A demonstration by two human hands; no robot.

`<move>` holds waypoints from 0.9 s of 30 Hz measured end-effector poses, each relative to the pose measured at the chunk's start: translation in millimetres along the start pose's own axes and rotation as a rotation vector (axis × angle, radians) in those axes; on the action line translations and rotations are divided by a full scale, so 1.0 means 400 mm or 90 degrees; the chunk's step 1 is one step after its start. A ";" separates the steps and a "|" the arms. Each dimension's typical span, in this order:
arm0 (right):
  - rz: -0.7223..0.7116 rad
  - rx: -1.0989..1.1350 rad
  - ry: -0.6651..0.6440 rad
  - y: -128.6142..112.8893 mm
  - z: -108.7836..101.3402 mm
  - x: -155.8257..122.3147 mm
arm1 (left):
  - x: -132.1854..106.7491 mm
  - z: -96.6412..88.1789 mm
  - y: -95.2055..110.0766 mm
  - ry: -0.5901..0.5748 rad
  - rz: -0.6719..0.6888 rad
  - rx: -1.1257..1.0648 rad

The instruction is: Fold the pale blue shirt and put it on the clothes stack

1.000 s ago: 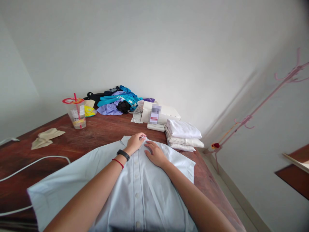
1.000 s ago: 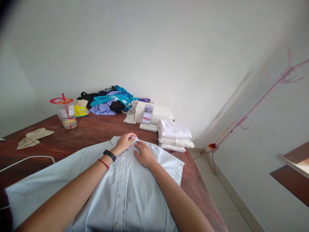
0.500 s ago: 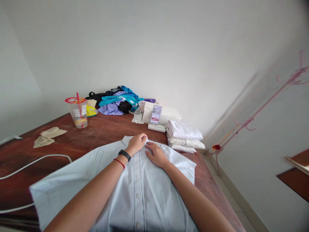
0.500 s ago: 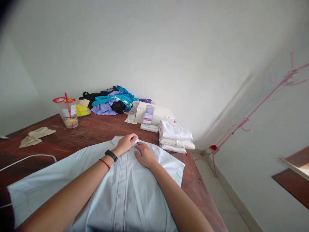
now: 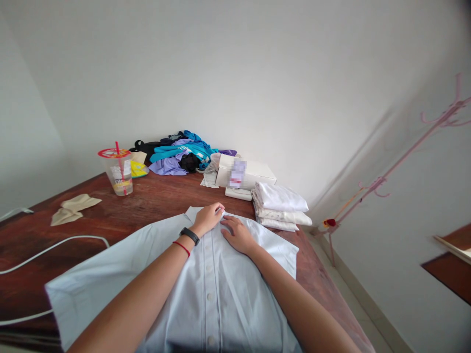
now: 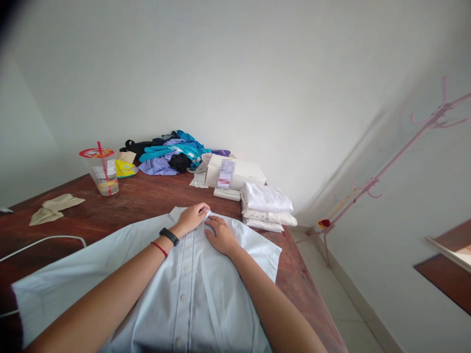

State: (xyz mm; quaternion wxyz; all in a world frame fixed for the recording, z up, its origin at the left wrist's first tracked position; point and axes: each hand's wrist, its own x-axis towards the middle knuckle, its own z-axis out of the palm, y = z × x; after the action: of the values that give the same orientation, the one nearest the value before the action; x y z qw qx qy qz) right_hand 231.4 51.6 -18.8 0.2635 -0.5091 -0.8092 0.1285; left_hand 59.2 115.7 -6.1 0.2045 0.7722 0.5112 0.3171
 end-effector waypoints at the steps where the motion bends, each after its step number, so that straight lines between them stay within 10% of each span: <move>1: -0.001 0.001 -0.001 0.000 0.000 0.000 | 0.000 0.000 0.000 0.000 0.001 0.000; 12: 0.010 0.058 -0.006 0.009 -0.002 0.004 | 0.001 0.004 -0.005 0.003 0.008 0.002; 27: 0.036 0.247 -0.217 0.032 -0.060 0.028 | 0.004 0.013 -0.008 0.020 0.011 -0.010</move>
State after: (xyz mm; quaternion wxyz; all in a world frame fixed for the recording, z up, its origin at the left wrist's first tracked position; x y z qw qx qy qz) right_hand 250.6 65.8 -1.5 0.2122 -0.4423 -0.7877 0.3727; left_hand 61.4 118.3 -11.4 0.1993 0.7700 0.5050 0.3351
